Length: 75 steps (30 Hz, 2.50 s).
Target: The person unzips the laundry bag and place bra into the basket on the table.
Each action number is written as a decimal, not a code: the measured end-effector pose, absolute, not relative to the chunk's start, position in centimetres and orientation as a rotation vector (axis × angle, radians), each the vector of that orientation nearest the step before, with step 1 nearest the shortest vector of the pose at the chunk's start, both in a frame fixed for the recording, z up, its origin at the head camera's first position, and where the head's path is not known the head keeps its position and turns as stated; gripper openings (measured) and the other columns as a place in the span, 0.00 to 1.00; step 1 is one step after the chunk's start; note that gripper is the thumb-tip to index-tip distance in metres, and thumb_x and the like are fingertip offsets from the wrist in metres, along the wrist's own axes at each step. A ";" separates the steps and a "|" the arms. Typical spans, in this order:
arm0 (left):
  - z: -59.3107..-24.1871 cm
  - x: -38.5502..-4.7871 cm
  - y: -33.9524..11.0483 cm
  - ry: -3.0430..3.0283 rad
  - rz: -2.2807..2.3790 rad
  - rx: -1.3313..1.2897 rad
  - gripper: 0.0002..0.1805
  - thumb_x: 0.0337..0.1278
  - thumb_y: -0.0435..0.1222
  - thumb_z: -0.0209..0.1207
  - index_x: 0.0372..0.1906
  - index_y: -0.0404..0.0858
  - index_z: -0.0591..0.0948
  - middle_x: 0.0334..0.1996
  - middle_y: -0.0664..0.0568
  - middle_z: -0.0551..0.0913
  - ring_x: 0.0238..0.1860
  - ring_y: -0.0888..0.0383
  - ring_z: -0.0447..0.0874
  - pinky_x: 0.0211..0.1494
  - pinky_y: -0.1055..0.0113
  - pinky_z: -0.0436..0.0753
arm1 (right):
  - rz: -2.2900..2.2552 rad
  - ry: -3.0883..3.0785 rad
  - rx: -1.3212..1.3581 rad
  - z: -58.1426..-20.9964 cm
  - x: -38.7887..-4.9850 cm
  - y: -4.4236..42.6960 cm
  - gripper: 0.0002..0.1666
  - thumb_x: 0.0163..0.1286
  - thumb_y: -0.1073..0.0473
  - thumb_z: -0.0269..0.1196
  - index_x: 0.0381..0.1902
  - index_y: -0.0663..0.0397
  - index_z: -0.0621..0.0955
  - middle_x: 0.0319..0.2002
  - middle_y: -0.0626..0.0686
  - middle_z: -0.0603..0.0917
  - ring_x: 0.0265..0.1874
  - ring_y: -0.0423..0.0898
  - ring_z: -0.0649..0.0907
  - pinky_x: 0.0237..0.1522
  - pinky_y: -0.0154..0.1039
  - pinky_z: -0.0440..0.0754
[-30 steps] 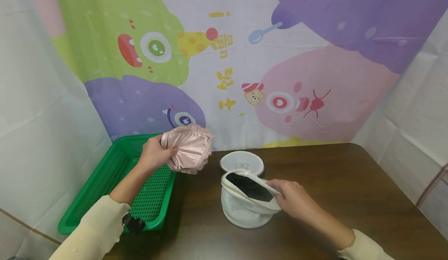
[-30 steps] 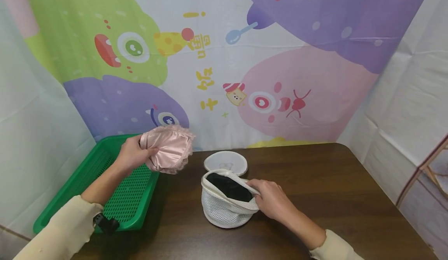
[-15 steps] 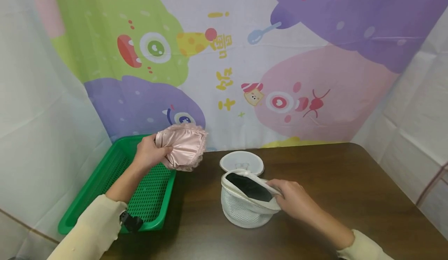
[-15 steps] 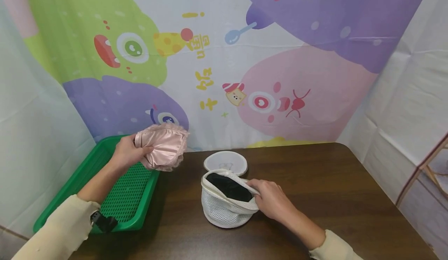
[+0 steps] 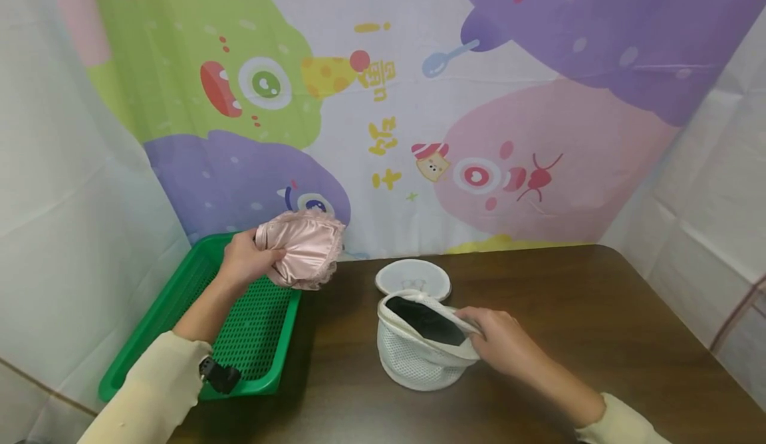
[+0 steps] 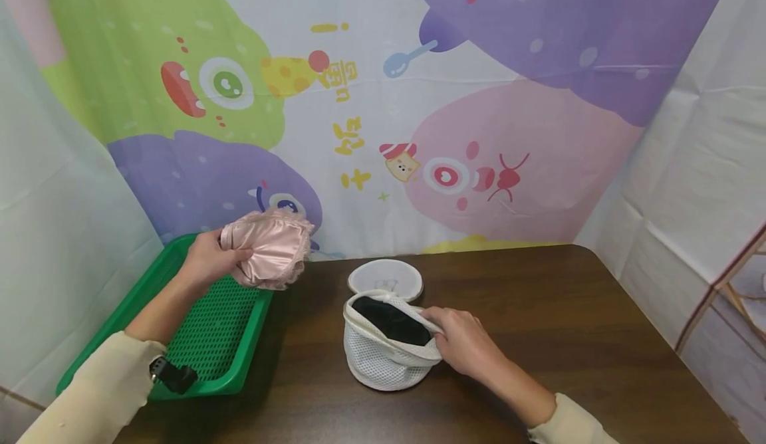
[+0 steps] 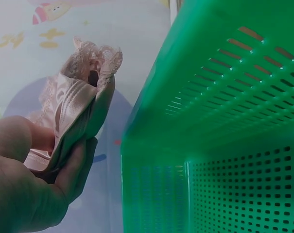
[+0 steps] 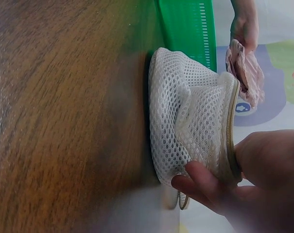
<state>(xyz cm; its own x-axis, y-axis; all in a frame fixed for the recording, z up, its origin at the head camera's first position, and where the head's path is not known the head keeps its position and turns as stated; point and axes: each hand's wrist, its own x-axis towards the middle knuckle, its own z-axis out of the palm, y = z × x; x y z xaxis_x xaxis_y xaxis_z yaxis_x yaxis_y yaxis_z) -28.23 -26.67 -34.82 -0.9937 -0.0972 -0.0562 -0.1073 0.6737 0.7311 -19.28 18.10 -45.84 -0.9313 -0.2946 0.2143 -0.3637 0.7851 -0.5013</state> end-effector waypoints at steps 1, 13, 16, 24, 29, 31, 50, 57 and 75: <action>-34.8 -28.3 -26.8 2.859 1.251 -0.186 0.41 0.79 0.40 0.64 0.85 0.24 0.65 0.75 0.22 0.77 0.74 0.29 0.81 0.71 0.42 0.87 | 0.841 -2.849 0.527 -45.8 -19.3 18.1 0.26 0.62 0.74 0.66 0.56 0.51 0.92 0.48 0.51 0.96 0.37 0.42 0.86 0.39 0.42 0.83; -34.8 -28.7 -28.3 2.823 1.258 -0.258 0.43 0.79 0.41 0.63 0.86 0.22 0.62 0.78 0.22 0.74 0.78 0.29 0.76 0.72 0.43 0.86 | 0.826 -2.832 0.533 -46.0 -19.4 18.1 0.26 0.61 0.74 0.67 0.54 0.50 0.93 0.47 0.52 0.97 0.36 0.42 0.85 0.39 0.42 0.83; -34.9 -28.7 -28.5 2.818 1.263 -0.270 0.43 0.79 0.41 0.64 0.85 0.21 0.63 0.78 0.22 0.74 0.78 0.29 0.76 0.71 0.44 0.86 | 0.827 -2.835 0.537 -45.9 -19.4 18.1 0.26 0.61 0.74 0.68 0.55 0.49 0.93 0.47 0.51 0.96 0.36 0.42 0.85 0.38 0.42 0.82; -35.3 -28.9 -29.4 2.789 1.278 -0.314 0.45 0.81 0.41 0.62 0.88 0.22 0.57 0.80 0.21 0.70 0.81 0.29 0.73 0.69 0.47 0.87 | 0.830 -2.844 0.537 -45.9 -19.4 18.1 0.26 0.61 0.74 0.68 0.55 0.48 0.93 0.47 0.50 0.96 0.36 0.42 0.85 0.38 0.42 0.82; -35.5 -29.0 -29.9 2.800 1.263 -0.347 0.45 0.80 0.41 0.63 0.87 0.21 0.58 0.78 0.20 0.72 0.79 0.30 0.74 0.69 0.47 0.86 | 0.829 -2.847 0.527 -45.9 -19.4 18.1 0.27 0.61 0.74 0.68 0.55 0.48 0.93 0.48 0.51 0.97 0.37 0.42 0.85 0.39 0.42 0.83; -35.6 -29.0 -30.0 2.804 1.252 -0.356 0.45 0.80 0.41 0.62 0.86 0.20 0.58 0.78 0.20 0.72 0.79 0.30 0.74 0.72 0.45 0.86 | 0.828 -2.844 0.532 -45.9 -19.4 18.1 0.27 0.61 0.74 0.68 0.55 0.48 0.93 0.48 0.51 0.97 0.37 0.42 0.86 0.38 0.42 0.83; -36.0 -29.0 -32.3 2.727 1.337 -0.407 0.44 0.81 0.40 0.61 0.86 0.20 0.58 0.77 0.22 0.72 0.64 0.43 0.82 0.42 0.70 0.87 | 0.829 -2.849 0.532 -46.0 -19.4 18.1 0.26 0.61 0.75 0.66 0.55 0.50 0.92 0.48 0.51 0.96 0.36 0.42 0.84 0.39 0.41 0.82; -36.4 -29.2 -32.7 2.676 1.375 -0.391 0.43 0.83 0.40 0.60 0.87 0.20 0.57 0.63 0.33 0.81 0.38 0.65 0.84 0.41 0.69 0.90 | 0.833 -2.857 0.519 -46.0 -19.2 18.1 0.27 0.61 0.75 0.66 0.56 0.51 0.92 0.49 0.53 0.97 0.37 0.43 0.85 0.39 0.42 0.82; -37.1 -29.5 -33.5 2.610 1.439 -0.409 0.44 0.85 0.39 0.57 0.88 0.20 0.50 0.78 0.23 0.70 0.39 0.68 0.83 0.45 0.69 0.93 | 0.840 -2.850 0.527 -45.8 -19.2 18.1 0.26 0.62 0.74 0.66 0.56 0.52 0.92 0.48 0.52 0.96 0.36 0.42 0.84 0.39 0.41 0.83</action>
<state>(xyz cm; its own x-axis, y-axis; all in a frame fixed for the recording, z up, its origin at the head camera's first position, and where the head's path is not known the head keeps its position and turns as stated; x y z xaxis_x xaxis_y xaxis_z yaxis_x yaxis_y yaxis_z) -29.47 -33.48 -37.09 -0.9543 -0.1713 -0.2449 -0.2985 0.5074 0.8084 -19.20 18.11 -45.76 -0.9315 -0.2940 0.2140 -0.3631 0.7850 -0.5020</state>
